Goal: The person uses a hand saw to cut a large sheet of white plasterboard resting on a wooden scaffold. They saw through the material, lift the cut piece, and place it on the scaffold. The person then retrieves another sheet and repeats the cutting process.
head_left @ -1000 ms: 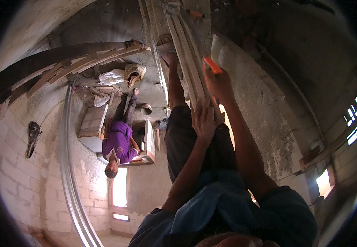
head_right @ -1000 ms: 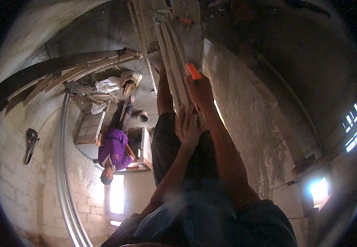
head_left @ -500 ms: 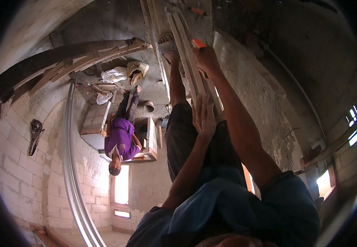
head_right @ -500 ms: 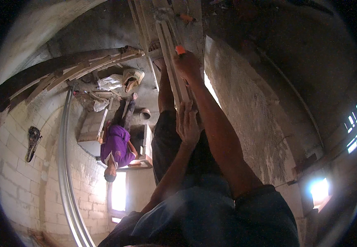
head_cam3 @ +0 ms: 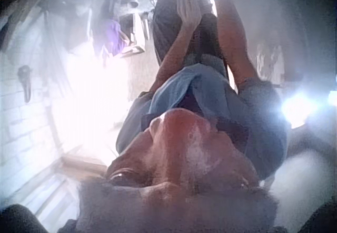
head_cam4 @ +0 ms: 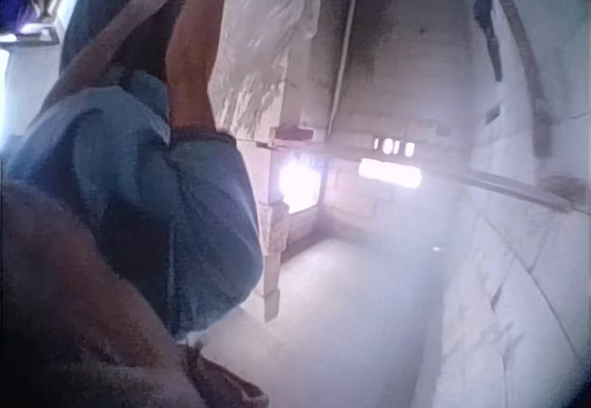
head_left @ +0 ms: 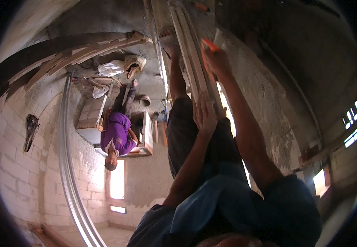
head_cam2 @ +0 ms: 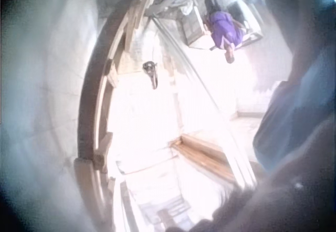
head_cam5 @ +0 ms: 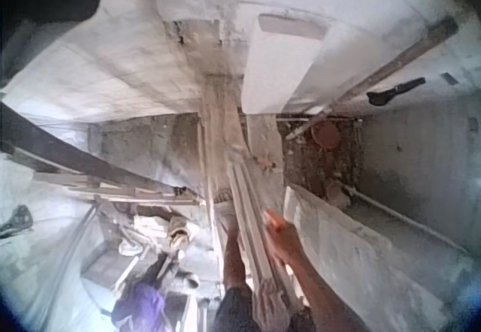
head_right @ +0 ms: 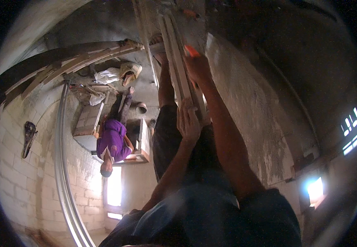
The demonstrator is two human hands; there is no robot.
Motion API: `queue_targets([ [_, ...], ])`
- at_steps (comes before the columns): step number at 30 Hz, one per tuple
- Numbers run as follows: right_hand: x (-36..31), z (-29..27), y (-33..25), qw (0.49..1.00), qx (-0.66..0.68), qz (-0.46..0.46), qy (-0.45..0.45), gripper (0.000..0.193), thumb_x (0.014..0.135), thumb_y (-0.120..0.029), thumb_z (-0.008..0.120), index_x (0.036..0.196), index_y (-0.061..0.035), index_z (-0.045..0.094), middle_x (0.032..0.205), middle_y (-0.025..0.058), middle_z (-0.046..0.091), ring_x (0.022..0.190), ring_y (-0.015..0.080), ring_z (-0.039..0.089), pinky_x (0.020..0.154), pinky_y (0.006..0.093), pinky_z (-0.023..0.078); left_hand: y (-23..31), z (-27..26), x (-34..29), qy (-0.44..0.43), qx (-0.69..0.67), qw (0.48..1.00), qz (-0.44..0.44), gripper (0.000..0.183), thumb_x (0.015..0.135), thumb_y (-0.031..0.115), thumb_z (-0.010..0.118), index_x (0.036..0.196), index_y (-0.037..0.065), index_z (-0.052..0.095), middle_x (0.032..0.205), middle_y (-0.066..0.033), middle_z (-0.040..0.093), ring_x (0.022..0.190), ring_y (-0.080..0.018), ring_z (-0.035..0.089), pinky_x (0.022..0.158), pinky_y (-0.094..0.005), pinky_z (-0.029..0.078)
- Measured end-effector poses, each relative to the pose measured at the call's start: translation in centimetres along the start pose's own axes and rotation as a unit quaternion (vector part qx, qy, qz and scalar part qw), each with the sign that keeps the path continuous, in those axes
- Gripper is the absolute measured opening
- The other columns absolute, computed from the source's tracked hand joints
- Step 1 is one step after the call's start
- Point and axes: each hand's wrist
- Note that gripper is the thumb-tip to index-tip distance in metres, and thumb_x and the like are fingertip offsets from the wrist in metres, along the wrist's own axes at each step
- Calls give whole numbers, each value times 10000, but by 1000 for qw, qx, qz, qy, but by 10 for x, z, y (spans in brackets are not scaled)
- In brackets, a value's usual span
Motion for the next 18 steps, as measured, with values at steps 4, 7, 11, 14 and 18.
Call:
queue_targets([
  [4, -66, -8, 28, 997, 29, -70, 29, 416, 939, -408, 634, 923, 7, 641, 663, 90, 618, 609, 203, 625, 571, 382, 470, 1, 5, 1, 23, -13, 1000, -15, 225, 903, 159, 690, 1009, 35, 535, 1386, -211, 558, 1305, -420, 527, 1056, -559, 456],
  [7, -11, -5, 1, 1000, -11, 12, -25, 385, 942, -350, 623, 1013, 27, 663, 709, 139, 661, 665, 275, 667, 631, 420, 500, 8, -2, 14, 15, 7, 1000, 5, 186, 916, 129, 673, 1003, 27, 544, 1355, -213, 583, 1278, -411, 555, 1043, -542, 473],
  [11, 10, 4, 12, 997, -79, 12, -18, 333, 954, -326, 645, 926, 5, 645, 654, 46, 613, 542, 189, 593, 537, 379, 475, 7, -10, 6, -3, 29, 1000, 4, 190, 914, 103, 664, 1044, 12, 557, 1328, -215, 603, 1241, -400, 590, 1028, -533, 491],
  [14, -22, -10, 45, 937, -29, -329, 111, 320, 943, -315, 669, 836, -18, 613, 604, 32, 571, 475, 180, 549, 472, 380, 441, 1, -1, 19, 29, 9, 1000, 7, 367, 871, 182, 720, 1128, -12, 543, 1362, -223, 571, 1254, -410, 572, 1042, -564, 460],
  [18, -30, -20, 2, 995, 24, 79, -52, 511, 936, -471, 610, 992, 34, 668, 770, 158, 707, 722, 306, 701, 668, 456, 526, 1, -6, -10, -8, 7, 1000, -11, 518, 841, 231, 763, 1209, -37, 517, 1390, -231, 543, 1278, -419, 547, 1063, -597, 423],
])
Point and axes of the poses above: each hand's wrist, its own x-axis towards the middle knuckle, its own z-axis out of the palm, y = z × x
